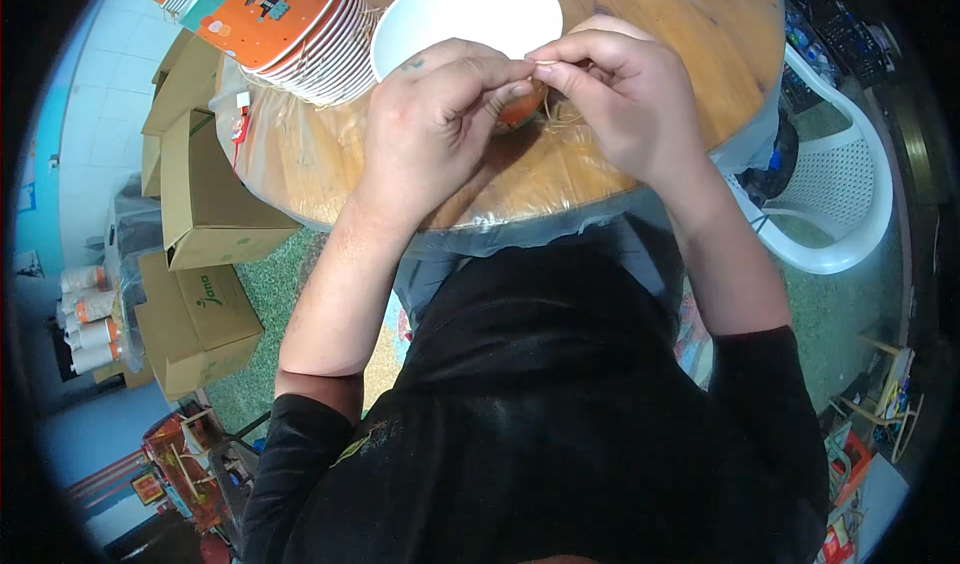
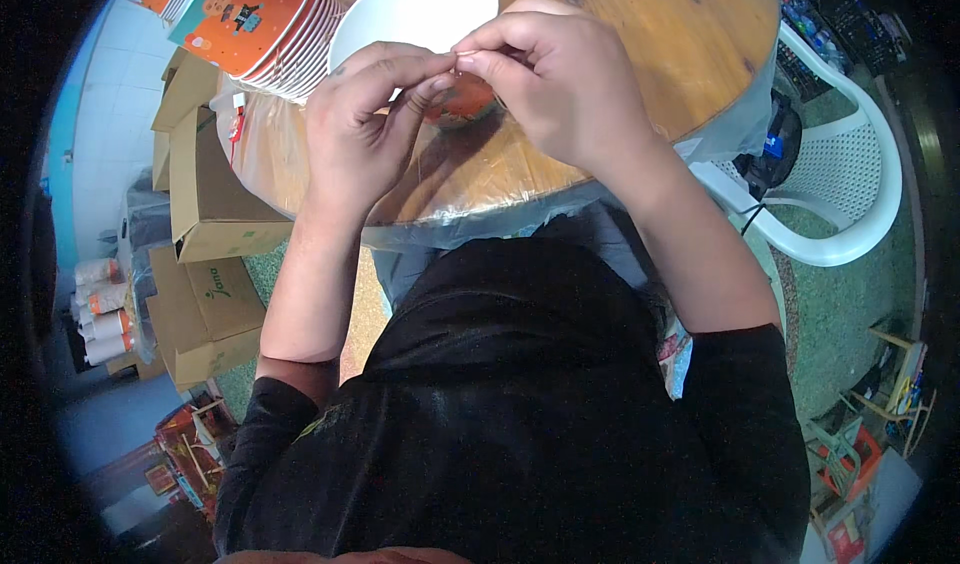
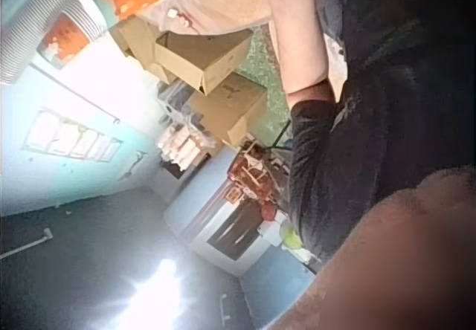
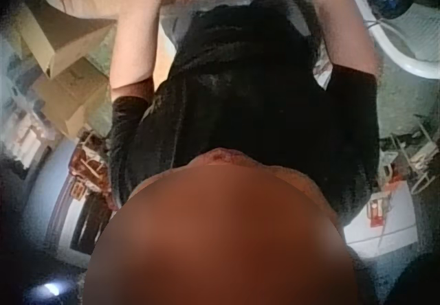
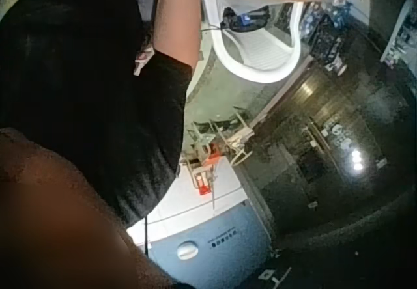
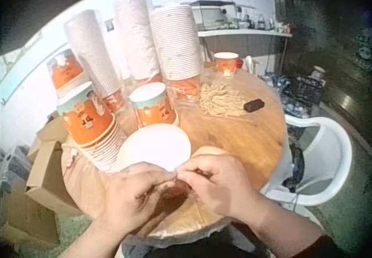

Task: Attaching thin elastic strings to the rim of paper containers in a manufacturing setting.

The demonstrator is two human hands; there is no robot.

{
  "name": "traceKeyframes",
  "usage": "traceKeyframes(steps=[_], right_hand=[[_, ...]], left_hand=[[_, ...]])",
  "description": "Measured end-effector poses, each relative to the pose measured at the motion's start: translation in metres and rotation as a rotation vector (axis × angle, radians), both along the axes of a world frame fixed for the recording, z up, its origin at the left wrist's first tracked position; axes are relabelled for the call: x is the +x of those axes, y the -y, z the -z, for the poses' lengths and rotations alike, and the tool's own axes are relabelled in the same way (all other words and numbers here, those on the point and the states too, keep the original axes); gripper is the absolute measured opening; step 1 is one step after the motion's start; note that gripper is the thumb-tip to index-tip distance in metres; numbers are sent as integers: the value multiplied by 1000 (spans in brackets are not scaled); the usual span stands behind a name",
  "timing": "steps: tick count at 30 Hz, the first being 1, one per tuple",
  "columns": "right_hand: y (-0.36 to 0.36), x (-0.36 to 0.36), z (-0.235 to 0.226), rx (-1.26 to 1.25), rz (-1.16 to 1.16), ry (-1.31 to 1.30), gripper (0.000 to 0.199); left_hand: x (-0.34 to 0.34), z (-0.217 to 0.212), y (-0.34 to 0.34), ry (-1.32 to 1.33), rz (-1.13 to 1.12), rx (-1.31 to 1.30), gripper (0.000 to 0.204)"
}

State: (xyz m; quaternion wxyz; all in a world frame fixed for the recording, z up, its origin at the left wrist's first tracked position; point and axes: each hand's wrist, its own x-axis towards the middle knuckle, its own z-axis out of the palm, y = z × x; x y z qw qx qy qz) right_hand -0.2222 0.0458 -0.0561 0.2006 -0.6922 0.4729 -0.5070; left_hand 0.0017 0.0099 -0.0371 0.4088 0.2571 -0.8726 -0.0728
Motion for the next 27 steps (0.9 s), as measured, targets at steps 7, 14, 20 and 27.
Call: traceKeyframes(steps=[7, 14, 20, 27], right_hand=[[8, 0, -3, 79, -29, 167, 18], [9, -2, -4, 165, 70, 121, 16], [7, 1, -6, -34, 98, -34, 16], [10, 0, -8, -164, 8, -169, 16]], left_hand=[[6, 5, 2, -87, -26, -107, 13], [18, 4, -6, 103, 51, -186, 21], [21, -16, -12, 157, 117, 158, 17], [-10, -43, -3, 122, -63, 636, 20]])
